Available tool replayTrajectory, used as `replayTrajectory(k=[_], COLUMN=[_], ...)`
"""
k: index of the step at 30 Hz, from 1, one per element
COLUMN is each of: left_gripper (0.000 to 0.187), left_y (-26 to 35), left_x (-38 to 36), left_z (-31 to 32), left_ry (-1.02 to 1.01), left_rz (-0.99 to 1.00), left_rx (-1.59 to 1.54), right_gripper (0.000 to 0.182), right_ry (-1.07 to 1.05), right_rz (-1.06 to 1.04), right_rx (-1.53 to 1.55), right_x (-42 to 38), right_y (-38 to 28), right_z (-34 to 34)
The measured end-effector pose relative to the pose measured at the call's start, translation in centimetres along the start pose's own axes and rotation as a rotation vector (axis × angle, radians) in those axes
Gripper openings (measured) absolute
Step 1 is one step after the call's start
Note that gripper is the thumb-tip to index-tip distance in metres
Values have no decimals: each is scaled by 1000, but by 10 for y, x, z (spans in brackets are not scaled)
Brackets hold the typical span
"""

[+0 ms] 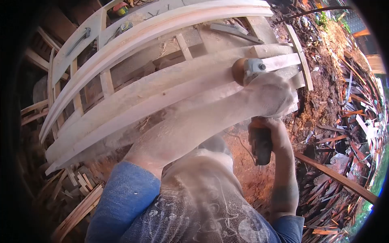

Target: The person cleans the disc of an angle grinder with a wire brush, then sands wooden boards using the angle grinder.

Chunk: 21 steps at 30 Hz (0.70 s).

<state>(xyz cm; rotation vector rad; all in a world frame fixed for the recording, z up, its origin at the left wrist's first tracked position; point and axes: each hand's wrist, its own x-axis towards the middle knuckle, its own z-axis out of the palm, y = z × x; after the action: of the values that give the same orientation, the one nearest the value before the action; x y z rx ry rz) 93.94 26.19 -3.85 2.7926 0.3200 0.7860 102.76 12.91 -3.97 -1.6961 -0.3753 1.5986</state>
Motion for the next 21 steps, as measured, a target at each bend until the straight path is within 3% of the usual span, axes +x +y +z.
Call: replayTrajectory(k=[1, 4, 6, 8, 10, 12, 17, 21], left_gripper=[15, 13, 11, 14, 19, 21, 20, 21], left_y=[-2, 3, 10, 15, 19, 29, 44, 38], left_x=[-12, -77, -123, -151, -194, -222, -261, -228], left_z=[-3, -26, -45, -87, -100, -135, -176, -156], left_ry=[-41, 131, 249, -32, 108, 106, 8, 69], left_rz=[-29, -120, -159, -308, -415, -478, -663, -558], left_rx=[-45, 90, 167, 84, 26, 149, 329, 236], right_gripper=[26, 28, 25, 25, 29, 34, 49, 44], right_ry=[-53, -228, -408, -539, -696, -825, -909, -854], right_rz=[4, 1, -133, -147, -245, -368, -277, -353], right_rx=[-45, -199, -328, -394, -450, -542, -737, -731], right_x=[-1, -4, -4, -5, -13, -18, -13, -5], right_y=[-1, 10, 27, 39, 39, 40, 44, 41], right_z=[10, 44, 74, 107, 147, 182, 227, 188])
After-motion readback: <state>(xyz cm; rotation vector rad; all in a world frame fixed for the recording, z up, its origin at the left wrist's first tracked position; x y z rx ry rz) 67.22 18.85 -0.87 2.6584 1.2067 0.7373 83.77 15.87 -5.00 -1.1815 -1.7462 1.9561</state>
